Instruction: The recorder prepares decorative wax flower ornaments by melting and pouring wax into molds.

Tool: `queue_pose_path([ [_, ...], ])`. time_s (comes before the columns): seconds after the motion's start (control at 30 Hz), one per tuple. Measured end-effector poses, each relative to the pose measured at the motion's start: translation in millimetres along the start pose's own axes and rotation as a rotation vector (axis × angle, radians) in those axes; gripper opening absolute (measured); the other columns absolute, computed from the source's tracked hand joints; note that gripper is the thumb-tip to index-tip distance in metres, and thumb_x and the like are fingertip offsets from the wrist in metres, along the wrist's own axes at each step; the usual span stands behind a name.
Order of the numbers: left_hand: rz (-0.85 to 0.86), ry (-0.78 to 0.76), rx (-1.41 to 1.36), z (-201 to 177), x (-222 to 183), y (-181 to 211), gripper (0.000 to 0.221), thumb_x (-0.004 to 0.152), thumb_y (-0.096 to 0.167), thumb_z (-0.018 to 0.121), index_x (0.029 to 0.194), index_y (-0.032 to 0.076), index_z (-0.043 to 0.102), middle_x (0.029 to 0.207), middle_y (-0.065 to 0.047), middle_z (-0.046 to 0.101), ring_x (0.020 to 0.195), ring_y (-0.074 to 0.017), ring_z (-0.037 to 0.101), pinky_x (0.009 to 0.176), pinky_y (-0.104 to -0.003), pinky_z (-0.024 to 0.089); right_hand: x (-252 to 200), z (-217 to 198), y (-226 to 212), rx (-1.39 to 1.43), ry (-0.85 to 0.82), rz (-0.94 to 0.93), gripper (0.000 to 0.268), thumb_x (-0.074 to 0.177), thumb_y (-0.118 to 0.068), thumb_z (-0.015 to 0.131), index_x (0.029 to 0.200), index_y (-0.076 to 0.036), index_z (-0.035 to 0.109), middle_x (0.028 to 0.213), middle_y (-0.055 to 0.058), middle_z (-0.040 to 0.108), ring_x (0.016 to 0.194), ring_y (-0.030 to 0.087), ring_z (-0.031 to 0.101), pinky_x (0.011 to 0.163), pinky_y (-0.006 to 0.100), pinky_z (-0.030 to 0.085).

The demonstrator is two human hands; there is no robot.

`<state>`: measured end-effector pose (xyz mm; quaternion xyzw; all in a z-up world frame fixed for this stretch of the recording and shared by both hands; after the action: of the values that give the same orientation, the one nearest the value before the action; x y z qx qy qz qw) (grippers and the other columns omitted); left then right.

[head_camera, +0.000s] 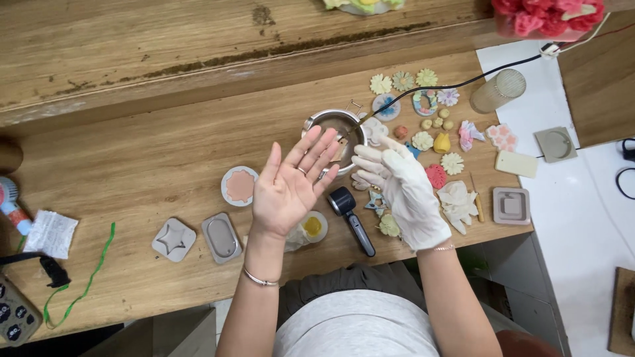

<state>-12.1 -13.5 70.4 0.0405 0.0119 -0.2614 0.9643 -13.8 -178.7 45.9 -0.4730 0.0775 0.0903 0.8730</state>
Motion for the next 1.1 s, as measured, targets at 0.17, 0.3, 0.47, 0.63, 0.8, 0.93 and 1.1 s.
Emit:
queue_pose_path([
  [0.17,0.141,0.187,0.366,-48.7,-45.1,19.7,0.064,0.109,0.052,0.036,0.123,-0.006,0.059,0.106,-0.013,0.063,0.085,-0.0098,0.06,0.069,-0.024,0.051,-22.7,-31.0,48.2,0.071,0.07,0.115,0.049,0.101,-0.028,0.055,0.134,0.008,0.053,0.12,0.02,0.072,0.103,0.025,0.073,0.088,0.036,0.06],
  [0.3,0.35,0.399,0.821,-72.3,-118.9,55.0,0.053,0.116,0.045,0.04,0.079,0.009,0.05,0.065,-0.003,0.05,0.039,-0.004,0.029,0.034,-0.02,0.023,-41.6,-75.6,86.4,-0.052,-0.005,-0.103,0.04,0.117,-0.024,0.06,0.107,0.014,0.065,0.082,0.013,0.065,0.081,0.026,0.073,0.064,0.03,0.051],
  [0.47,0.155,0.724,1.155,-175.2,-250.3,59.4,0.043,0.098,0.026,0.061,0.135,0.011,0.045,0.107,-0.007,0.054,0.082,-0.0092,0.046,0.067,-0.023,0.038,-47.9,-14.3,97.8,-0.43,0.141,0.195,0.031,0.092,-0.014,0.066,0.121,-0.004,0.062,0.095,0.005,0.073,0.077,0.013,0.068,0.068,0.028,0.056],
  [0.63,-0.488,1.375,1.064,-316.0,-415.6,-20.6,0.066,0.095,0.052,0.05,0.151,0.018,0.043,0.157,-0.009,0.046,0.143,-0.0266,0.045,0.103,-0.047,0.044,-51.5,17.3,160.9,-1.016,-0.259,0.165,0.029,0.096,-0.024,0.069,0.118,-0.006,0.068,0.087,0.006,0.076,0.076,0.021,0.068,0.066,0.036,0.057],
  [0.8,-0.263,1.219,0.45,-360.7,-435.1,-80.8,0.091,0.089,0.067,0.05,0.156,0.006,0.041,0.157,-0.016,0.05,0.143,-0.0354,0.047,0.113,-0.051,0.037,-34.7,28.0,213.7,-1.862,-0.436,0.089,0.042,0.096,-0.043,0.063,0.119,-0.009,0.061,0.077,0.018,0.07,0.073,0.039,0.069,0.063,0.05,0.053],
  [0.93,-0.109,1.315,0.367,-310.7,-407.4,-49.0,0.09,0.092,0.067,0.048,0.16,0.01,0.031,0.158,-0.016,0.041,0.143,-0.0371,0.039,0.115,-0.057,0.027,-30.8,32.8,240.0,-1.825,-0.436,-0.109,0.033,0.093,-0.039,0.064,0.109,-0.01,0.063,0.077,0.018,0.07,0.072,0.04,0.069,0.061,0.051,0.053],
  [1.1,0.079,1.17,1.003,-211.9,-325.7,41.0,0.055,0.097,0.047,0.053,0.132,0.005,0.06,0.121,-0.013,0.068,0.103,-0.0208,0.067,0.083,-0.035,0.053,-65.2,90.2,217.3,-1.683,-0.498,0.005,0.024,0.093,-0.03,0.065,0.106,-0.01,0.065,0.077,0.015,0.072,0.069,0.036,0.07,0.061,0.047,0.053],
])
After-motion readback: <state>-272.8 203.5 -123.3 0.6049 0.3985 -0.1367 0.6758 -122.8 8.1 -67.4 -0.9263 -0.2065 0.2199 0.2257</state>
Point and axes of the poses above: each hand's wrist, its own x-axis towards the middle knuckle, its own z-axis out of the palm, y = z × x, the point moved 10 cm from there along x, towards the middle knuckle
